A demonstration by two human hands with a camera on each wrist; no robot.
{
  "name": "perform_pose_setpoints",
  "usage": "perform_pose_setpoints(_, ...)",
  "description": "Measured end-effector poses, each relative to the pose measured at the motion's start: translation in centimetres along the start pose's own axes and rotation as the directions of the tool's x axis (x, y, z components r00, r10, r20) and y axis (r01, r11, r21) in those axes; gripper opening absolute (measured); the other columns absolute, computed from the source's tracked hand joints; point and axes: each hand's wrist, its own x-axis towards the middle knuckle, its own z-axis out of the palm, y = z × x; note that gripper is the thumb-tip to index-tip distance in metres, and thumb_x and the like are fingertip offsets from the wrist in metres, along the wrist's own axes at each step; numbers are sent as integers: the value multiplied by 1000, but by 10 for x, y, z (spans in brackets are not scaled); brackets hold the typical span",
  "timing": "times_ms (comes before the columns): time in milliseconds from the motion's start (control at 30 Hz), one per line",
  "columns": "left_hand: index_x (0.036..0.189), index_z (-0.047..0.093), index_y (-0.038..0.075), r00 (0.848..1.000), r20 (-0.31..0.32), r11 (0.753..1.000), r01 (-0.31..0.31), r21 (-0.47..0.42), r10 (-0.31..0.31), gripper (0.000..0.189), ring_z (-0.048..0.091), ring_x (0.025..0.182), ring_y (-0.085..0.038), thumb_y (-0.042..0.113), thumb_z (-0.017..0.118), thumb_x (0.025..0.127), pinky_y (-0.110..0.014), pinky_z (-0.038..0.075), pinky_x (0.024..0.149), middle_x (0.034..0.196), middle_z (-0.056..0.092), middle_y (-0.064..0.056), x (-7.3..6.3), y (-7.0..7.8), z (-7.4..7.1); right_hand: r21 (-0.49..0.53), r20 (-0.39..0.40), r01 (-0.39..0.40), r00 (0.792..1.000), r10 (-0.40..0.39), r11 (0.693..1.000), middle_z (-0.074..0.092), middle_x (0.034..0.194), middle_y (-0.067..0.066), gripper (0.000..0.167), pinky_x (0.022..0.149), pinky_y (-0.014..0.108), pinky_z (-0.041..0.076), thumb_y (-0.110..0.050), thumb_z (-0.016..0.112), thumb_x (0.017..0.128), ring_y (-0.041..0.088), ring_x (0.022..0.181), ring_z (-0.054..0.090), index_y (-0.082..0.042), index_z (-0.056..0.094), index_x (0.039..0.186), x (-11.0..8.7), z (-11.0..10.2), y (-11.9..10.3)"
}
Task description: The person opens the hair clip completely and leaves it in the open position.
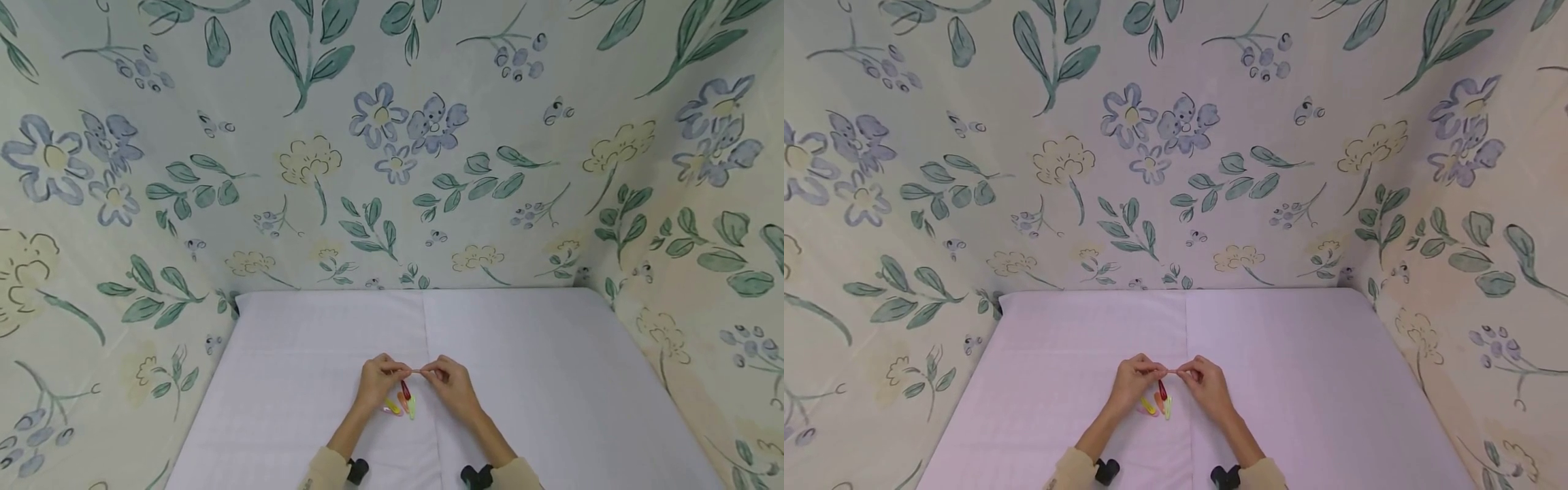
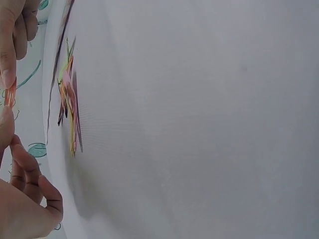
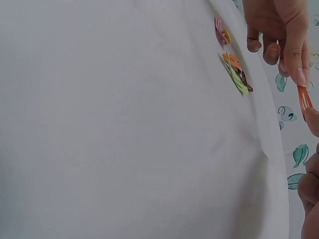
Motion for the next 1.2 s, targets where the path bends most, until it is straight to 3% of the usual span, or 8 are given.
perform_pose_setpoints(133,85,84,5,999,-32,1000,3,-22,-4,10,51,69,-3,14,85,83,-15,43,61,80,68,-12,-1,0,-2,1,0,18,1000,-18,1000,38,65,-11,7,53,15,30,-7,80,88,-3,58,33,-14,80,89,4,2,-4)
perform_pose_setpoints(300,85,83,6,993,-121,998,-2,-56,-5,9,53,73,-5,14,86,82,-16,44,63,80,67,-11,2,-1,-7,-1,-7,27,1000,-27,1000,36,62,-11,5,51,15,29,-8,80,88,-4,57,30,-13,81,90,15,8,-10)
perform_pose_setpoints(500,85,84,8,981,-193,998,-25,-66,12,7,52,73,-4,14,86,82,-16,41,62,80,66,-10,11,-1,-17,59,21,-14,1000,13,998,41,60,-7,4,53,15,29,-10,82,87,-1,58,33,-11,83,90,34,14,-19)
perform_pose_setpoints(667,86,84,6,983,-186,996,-24,-83,9,8,51,73,-6,13,85,82,-17,39,61,81,65,-13,17,-3,-24,92,58,-82,995,77,992,48,59,-4,5,52,15,30,-12,82,87,-1,56,33,-11,83,92,43,15,-24)
perform_pose_setpoints(867,87,84,10,989,-145,995,-11,-94,-3,7,50,71,-10,15,87,82,-16,41,59,82,66,-13,22,-4,-31,98,75,-156,986,149,983,33,55,-5,8,49,17,23,-17,81,89,-4,51,23,-13,84,94,50,17,-22)
perform_pose_setpoints(1200,86,83,5,993,-105,994,-61,-90,52,8,51,73,-12,12,85,83,-16,42,59,85,65,-16,27,-13,-34,90,140,-212,970,198,973,33,55,-5,9,49,17,24,-17,81,89,-2,51,25,-12,84,95,51,17,-17)
